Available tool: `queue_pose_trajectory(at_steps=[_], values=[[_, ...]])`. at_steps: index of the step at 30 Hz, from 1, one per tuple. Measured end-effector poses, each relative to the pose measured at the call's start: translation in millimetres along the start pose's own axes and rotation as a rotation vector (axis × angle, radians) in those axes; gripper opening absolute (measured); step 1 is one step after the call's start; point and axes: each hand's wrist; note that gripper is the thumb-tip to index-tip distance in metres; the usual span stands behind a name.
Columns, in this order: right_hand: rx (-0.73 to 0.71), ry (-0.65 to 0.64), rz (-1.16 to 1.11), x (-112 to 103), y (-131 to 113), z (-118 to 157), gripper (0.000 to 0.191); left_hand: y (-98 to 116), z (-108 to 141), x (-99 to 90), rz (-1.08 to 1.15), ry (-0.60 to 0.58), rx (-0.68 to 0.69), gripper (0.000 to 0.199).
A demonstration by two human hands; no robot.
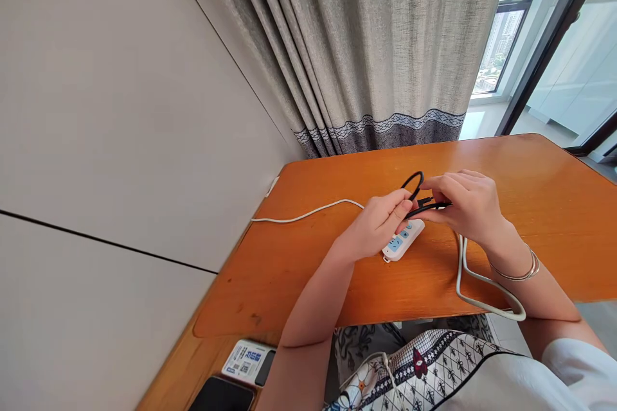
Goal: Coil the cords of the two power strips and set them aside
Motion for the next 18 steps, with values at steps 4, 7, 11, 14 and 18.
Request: queue_pose_trajectory(at_steps=[4, 7, 11, 14, 18], values=[[0.0, -0.124, -0.24, -5.8, 7.5, -0.2, 0.045, -0.1, -0.3, -8.9, 0.064, -0.184, -0.053, 0.053], [0.013, -0.134, -0.38, -7.3, 17.1, -2.1, 0.033, -2.8, -0.8, -16.2, 0.274, -0.189, -0.113, 0.051], [0.137, 0.019, -0.427, 6.1, 29.1, -7.7, 0.018, -7.0, -0.9, -19.9, 0.663, -0.185, -0.106, 0.057], [0.274, 0.012, -0.554, 29.8, 29.1, -10.7, 0.022, -9.4, -1.6, -18.1, 0.779, -0.083, -0.108, 0.06], [0.265, -0.181, -0.751, 58.3, 15.1, -8.9, 0.036, -10.3, -3.4, -16.7, 0.743, 0.227, -0.007, 0.06]])
Point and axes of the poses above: each hand's wrist, its own z-axis away from the middle knuckle, its own x-axis out of the palm, y = z × x, and after that the axes turned 10 degrees about z, right-handed
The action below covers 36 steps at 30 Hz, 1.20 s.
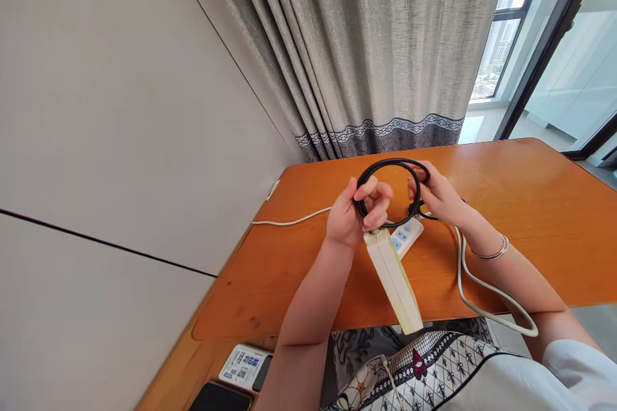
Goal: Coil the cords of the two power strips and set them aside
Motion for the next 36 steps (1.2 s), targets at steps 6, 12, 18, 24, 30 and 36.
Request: queue_pose_trajectory(at_steps=[6, 12, 18, 24, 30, 36], values=[[0.08, -0.561, 0.203, 18.0, -15.9, 9.4, 0.044, 7.2, -3.9, -2.7, -0.194, 0.155, 0.271, 0.058], [-0.05, -0.649, 0.849, 14.7, -33.6, 19.6, 0.031, 13.6, -11.9, -11.3, -0.229, 0.169, 0.417, 0.056], [-0.167, -0.412, 0.869, -3.6, -35.6, 18.5, 0.032, 8.2, -13.2, -18.7, -0.302, 0.054, 0.381, 0.045], [-0.379, -0.178, 0.885, -9.3, -39.1, 26.4, 0.034, 11.5, -3.5, -10.1, -0.322, -0.007, 0.228, 0.04], [-0.35, 0.032, 0.75, -21.0, -36.7, 25.2, 0.033, 12.9, -0.2, -13.9, -0.279, 0.048, 0.214, 0.05], [-0.261, 0.09, 0.67, -33.0, -28.6, 18.9, 0.033, 17.2, -7.5, -18.2, -0.234, 0.17, 0.339, 0.052]])
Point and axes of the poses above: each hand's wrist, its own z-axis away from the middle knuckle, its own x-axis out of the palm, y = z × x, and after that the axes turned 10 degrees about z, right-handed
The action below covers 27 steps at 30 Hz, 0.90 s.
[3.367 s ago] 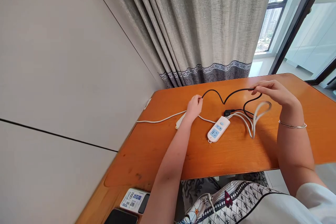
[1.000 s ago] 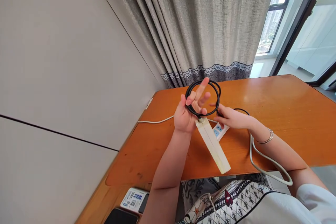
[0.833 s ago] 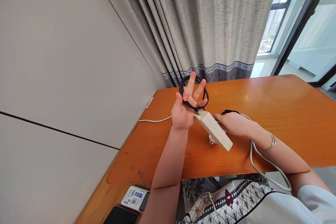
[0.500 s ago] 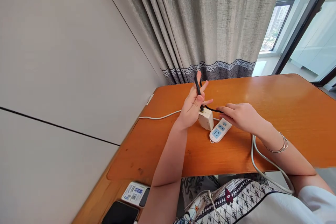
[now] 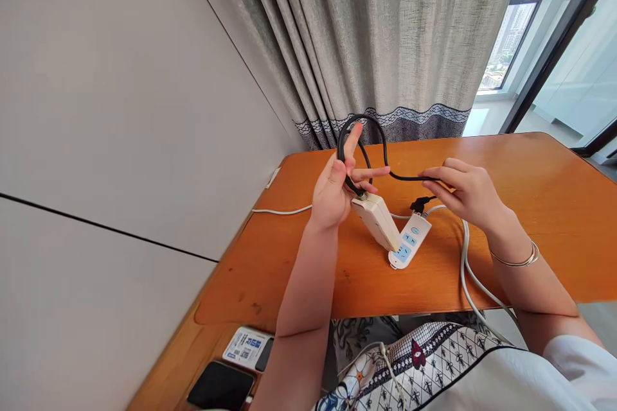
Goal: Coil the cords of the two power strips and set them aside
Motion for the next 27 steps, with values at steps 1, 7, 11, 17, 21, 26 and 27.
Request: queue_pose_trajectory(at_steps=[1, 7, 11, 17, 21, 26, 27], values=[[-0.033, -0.029, 0.014, 0.1, -1.0, 0.4, 0.033, 0.2, -0.9, 0.7, 0.009, 0.008, -0.011, 0.052], [-0.248, -0.138, 0.09, 2.1, -17.7, 2.9, 0.037, -6.4, 0.4, 6.7, 0.054, -0.067, -0.108, 0.051], [-0.306, -0.1, 0.024, 1.6, -24.4, 2.4, 0.036, -9.0, 6.3, 10.5, 0.016, -0.226, -0.115, 0.048], [-0.344, 0.141, -0.044, 4.0, -26.8, 1.9, 0.027, -1.0, 15.8, 16.2, -0.237, -0.388, -0.104, 0.039], [-0.276, 0.28, -0.065, 4.4, -26.0, 1.3, 0.025, 4.0, 20.7, 22.0, -0.437, -0.467, -0.085, 0.041], [-0.19, 0.34, 0.0, -0.9, -23.6, 2.2, 0.028, 10.0, 30.7, 34.7, -0.514, -0.517, -0.149, 0.042], [-0.19, 0.35, 0.015, -2.3, -23.4, 2.9, 0.029, 11.7, 32.4, 36.8, -0.53, -0.512, -0.145, 0.041]])
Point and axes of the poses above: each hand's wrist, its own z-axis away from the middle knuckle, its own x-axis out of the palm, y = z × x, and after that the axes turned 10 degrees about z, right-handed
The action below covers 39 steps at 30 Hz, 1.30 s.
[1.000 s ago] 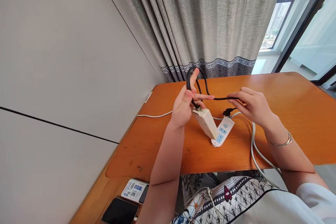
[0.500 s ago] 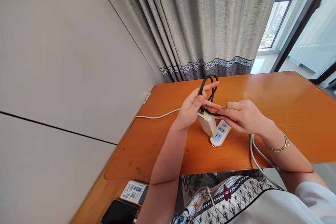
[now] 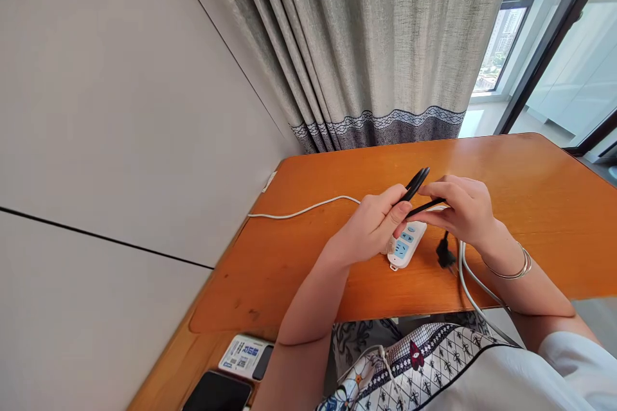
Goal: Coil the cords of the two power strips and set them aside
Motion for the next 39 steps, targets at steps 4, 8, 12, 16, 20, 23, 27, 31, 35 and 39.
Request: queue_pose_trajectory(at_steps=[4, 8, 12, 16, 20, 23, 27, 31, 35, 39], values=[[0.028, 0.0, 0.062, -6.4, 1.3, 2.3, 0.037, 6.2, 2.0, -0.2, 0.009, -0.036, -0.047, 0.04], [-0.011, -0.101, 0.042, -6.3, 6.7, 3.9, 0.034, 1.2, -1.0, -8.9, 0.219, -0.209, -0.173, 0.046], [0.015, -0.239, -0.073, 6.4, 18.2, 3.1, 0.042, -11.6, -5.2, -17.4, 0.576, -0.332, -0.247, 0.051], [0.236, -0.293, -0.404, 25.8, 25.2, 4.2, 0.049, -21.8, -8.4, -20.9, 0.853, -0.246, -0.2, 0.05], [0.536, -0.33, -0.778, 42.2, 17.0, 9.8, 0.048, -23.7, -12.0, -22.1, 1.033, -0.098, -0.186, 0.05], [0.624, -0.415, -0.884, 49.4, 5.7, 13.4, 0.052, -21.1, -14.0, -23.0, 1.11, 0.108, -0.148, 0.051], [0.575, -0.659, -0.924, 52.7, -8.8, 14.2, 0.046, -17.5, -15.3, -22.7, 1.095, 0.289, -0.046, 0.049], [0.462, -0.857, -0.723, 52.2, -13.6, 14.3, 0.031, -17.3, -15.3, -19.1, 1.017, 0.29, -0.043, 0.048], [0.507, -0.88, -0.52, 51.1, -6.4, 14.8, 0.023, -21.4, -16.6, -21.0, 0.918, 0.285, -0.023, 0.049], [0.68, -0.635, -0.61, 50.8, 2.2, 13.9, 0.049, -26.1, -17.9, -27.1, 0.763, 0.335, 0.011, 0.052]])
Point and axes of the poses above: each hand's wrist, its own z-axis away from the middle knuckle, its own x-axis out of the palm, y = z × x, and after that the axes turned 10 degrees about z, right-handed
